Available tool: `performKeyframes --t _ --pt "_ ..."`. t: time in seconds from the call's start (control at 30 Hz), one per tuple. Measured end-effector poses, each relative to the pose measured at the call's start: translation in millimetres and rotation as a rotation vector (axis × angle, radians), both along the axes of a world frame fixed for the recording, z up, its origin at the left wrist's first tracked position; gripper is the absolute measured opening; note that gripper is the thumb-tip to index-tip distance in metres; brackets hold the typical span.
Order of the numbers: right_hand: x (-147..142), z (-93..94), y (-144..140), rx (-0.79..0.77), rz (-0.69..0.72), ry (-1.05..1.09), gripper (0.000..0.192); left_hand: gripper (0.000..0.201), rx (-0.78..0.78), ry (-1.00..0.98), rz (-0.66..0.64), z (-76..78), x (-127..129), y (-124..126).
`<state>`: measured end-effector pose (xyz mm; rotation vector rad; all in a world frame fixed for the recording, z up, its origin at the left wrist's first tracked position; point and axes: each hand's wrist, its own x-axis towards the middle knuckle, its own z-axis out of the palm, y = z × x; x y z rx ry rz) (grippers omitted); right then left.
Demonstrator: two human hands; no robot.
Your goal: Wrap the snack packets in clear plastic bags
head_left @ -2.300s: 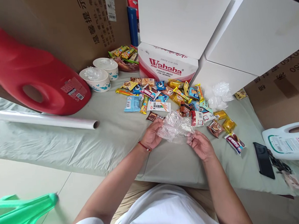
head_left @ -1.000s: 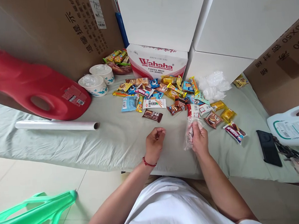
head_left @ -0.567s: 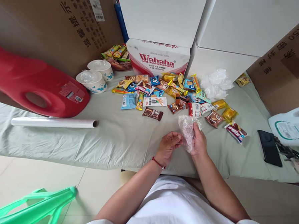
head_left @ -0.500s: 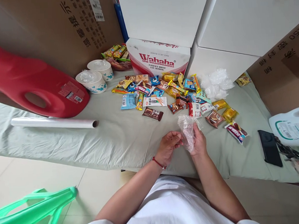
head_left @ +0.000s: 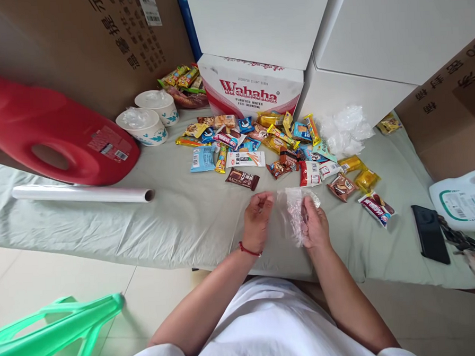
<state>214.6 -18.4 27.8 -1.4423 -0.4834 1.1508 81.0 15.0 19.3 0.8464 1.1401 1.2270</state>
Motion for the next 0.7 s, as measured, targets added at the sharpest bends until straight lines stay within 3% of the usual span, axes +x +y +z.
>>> performKeyframes --t 0.13,0.27,0.5,0.6,0.7 --pt "-7.3 4.2 -4.6 0.02 0.007 0.081 0.056 0.023 0.073 0.097 -0.008 -1.1 6.4 16.7" --pt "-0.6 3.7 -5.3 0.047 -0.025 0.073 0.057 0.027 0.021 -0.049 0.036 -9.0 4.1 20.1" --pt "36.1 6.0 -7.3 0.058 -0.129 0.02 0.057 0.045 -0.031 -0.332 0.047 -5.8 -35.2 23.2" --pt "48.6 7.3 -13.2 0.063 -0.077 -0.051 0.054 0.043 0.04 -0.247 0.018 -3.6 -52.3 29.7" --pt "66.6 4.8 -15.7 0.039 0.067 -0.209 0.051 0.037 0.13 -0.018 -0.088 -6.4 -68.6 38.2"
